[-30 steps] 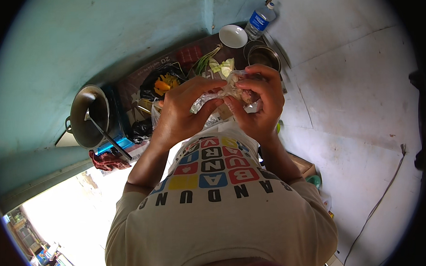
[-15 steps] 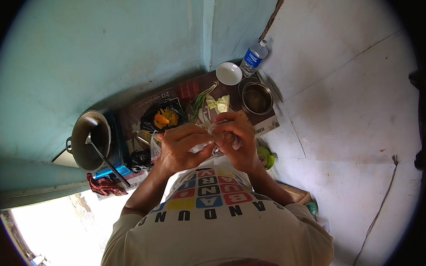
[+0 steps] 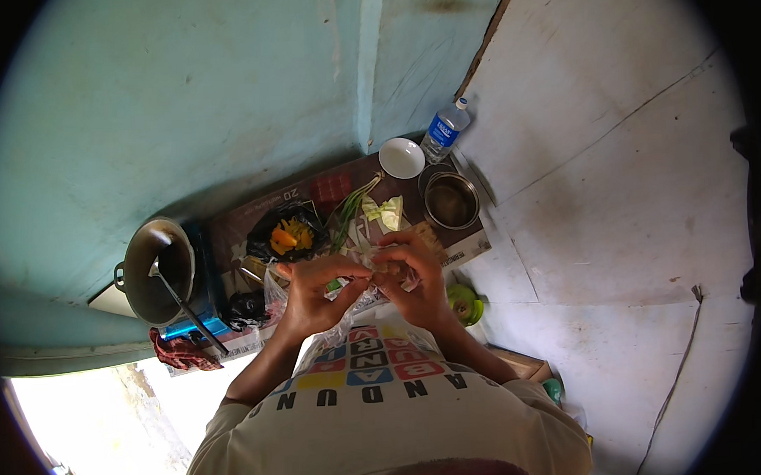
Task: The person arranges sliced yellow peppers on a plate, then sits on the floor to open a large water jug using a knife. After rinsing the knife, they return to the counter and open a small plastic bag containing a white ingredient.
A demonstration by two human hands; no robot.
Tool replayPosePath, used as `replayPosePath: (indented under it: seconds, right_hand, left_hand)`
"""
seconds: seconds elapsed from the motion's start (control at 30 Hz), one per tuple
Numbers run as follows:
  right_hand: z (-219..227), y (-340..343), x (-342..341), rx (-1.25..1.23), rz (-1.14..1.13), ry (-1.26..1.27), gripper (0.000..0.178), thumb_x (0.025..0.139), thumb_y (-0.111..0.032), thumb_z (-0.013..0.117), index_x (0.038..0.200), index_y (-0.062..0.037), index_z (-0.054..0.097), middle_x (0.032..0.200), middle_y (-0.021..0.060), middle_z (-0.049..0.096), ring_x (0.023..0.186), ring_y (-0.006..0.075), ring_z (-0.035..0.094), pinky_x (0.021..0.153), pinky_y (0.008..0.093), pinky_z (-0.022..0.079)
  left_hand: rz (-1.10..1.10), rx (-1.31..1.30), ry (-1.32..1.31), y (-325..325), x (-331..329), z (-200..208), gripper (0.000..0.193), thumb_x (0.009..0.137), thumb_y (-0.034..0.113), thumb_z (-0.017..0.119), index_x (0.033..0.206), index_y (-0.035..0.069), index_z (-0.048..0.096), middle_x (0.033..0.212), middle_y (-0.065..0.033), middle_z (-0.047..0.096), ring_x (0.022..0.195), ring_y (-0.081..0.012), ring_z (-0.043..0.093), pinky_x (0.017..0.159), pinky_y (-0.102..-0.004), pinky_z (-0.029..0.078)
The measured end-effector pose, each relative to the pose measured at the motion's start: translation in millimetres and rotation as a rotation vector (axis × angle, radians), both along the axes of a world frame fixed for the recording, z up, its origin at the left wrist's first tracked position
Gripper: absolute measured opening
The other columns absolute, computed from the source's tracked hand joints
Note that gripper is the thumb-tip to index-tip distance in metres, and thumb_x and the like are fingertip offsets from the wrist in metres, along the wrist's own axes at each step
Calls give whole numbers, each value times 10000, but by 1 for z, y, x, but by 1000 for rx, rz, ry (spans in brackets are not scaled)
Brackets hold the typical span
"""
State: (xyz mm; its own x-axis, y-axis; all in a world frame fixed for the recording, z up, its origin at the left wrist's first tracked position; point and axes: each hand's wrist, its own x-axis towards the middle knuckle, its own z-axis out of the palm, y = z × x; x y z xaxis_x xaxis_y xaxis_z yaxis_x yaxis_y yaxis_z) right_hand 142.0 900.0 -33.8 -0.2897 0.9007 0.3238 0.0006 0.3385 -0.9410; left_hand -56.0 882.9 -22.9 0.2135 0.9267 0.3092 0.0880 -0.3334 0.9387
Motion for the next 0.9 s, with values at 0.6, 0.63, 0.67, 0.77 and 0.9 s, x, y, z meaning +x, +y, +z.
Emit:
replayPosePath:
  seconds: [0.6, 0.63, 0.67, 0.77, 0.9]
  right_hand:
    - [1, -5, -5, 178, -141, -107, 203, 788, 1, 800, 958, -24, 693, 1165, 142, 610, 895, 150, 663, 721, 259, 544]
    - [0, -7, -7, 140, -129, -69, 204, 779, -5, 808, 949, -29, 697, 1165, 143, 614, 902, 144, 649, 728, 259, 529]
    - [0, -8, -7, 132, -131, -80, 206, 777, -1, 810, 948, -31, 699, 1164, 144, 613, 883, 141, 655, 702, 249, 532]
    - [-2, -10, -9, 130, -118, -87, 209, 772, 11, 812, 945, -35, 704, 1159, 145, 610, 834, 131, 669, 629, 226, 540]
    - [-2, -10, -11, 176, -145, -104, 214, 761, 36, 804, 940, -30, 706, 1150, 148, 608, 807, 129, 681, 595, 228, 560]
  left_hand:
    - [116, 411, 52, 0, -1, -11, 347, 717, -106, 797, 838, 85, 533, 942, -116, 661, 866, -230, 706, 743, -333, 558]
    - [107, 376, 36, 0, 0, -11, 362, 717, -113, 788, 832, 90, 511, 943, -108, 650, 866, -225, 701, 743, -331, 554]
    - [84, 358, 16, 0, -1, -10, 378, 718, -120, 779, 827, 96, 489, 943, -101, 639, 867, -220, 695, 742, -330, 550]
    - [27, 279, -40, 2, -4, -9, 396, 716, -137, 748, 819, 102, 449, 950, -94, 621, 860, -208, 673, 737, -322, 531]
    - [28, 268, 63, -1, -4, -5, 393, 701, -148, 702, 826, 101, 425, 966, -101, 595, 847, -222, 637, 738, -313, 492]
